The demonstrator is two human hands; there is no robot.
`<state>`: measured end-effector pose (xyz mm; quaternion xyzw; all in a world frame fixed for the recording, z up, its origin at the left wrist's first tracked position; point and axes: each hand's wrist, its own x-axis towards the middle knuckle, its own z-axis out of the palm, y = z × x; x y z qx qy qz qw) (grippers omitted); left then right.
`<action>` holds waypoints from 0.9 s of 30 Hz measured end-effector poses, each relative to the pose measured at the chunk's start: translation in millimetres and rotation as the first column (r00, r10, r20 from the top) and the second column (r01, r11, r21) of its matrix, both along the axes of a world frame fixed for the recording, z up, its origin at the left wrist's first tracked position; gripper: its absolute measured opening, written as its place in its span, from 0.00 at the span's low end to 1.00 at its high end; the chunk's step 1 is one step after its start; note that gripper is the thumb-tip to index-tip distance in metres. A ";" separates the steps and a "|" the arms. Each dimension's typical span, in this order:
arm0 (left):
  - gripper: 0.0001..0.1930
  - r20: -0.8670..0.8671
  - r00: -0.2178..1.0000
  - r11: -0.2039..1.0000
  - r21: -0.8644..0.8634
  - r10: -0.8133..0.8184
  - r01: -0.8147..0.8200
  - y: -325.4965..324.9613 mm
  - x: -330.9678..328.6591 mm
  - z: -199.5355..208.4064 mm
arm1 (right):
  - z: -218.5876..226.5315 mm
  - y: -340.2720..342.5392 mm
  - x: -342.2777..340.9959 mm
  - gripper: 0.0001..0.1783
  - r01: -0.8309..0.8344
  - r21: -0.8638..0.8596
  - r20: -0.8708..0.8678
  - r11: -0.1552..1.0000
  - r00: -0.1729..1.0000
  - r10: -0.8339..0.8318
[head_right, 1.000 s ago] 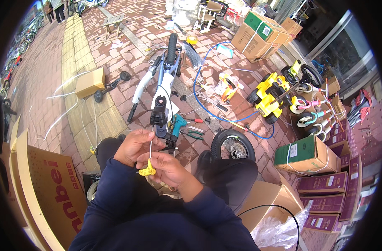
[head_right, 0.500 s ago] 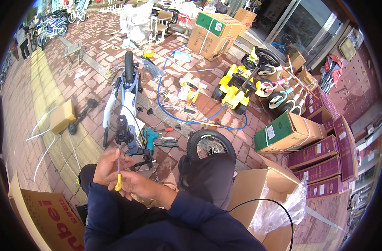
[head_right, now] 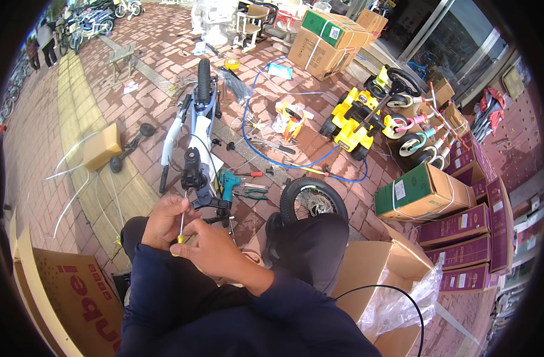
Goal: The person assembles a bicycle by removing protective wrapping from the frame, attaching the handlebar stem, and tightening components with a hex key. The person also removes packaging materials and places them into a cardboard box.
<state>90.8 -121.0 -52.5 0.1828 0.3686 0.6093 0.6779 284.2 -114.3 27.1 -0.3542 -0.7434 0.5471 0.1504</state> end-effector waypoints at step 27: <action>0.14 0.100 0.992 0.997 -0.001 -0.075 0.075 -0.8 -3.6 8.7 | -44.2 34.8 -15.4 0.17 -0.257 -0.869 -0.397 0.422 0.873 -0.285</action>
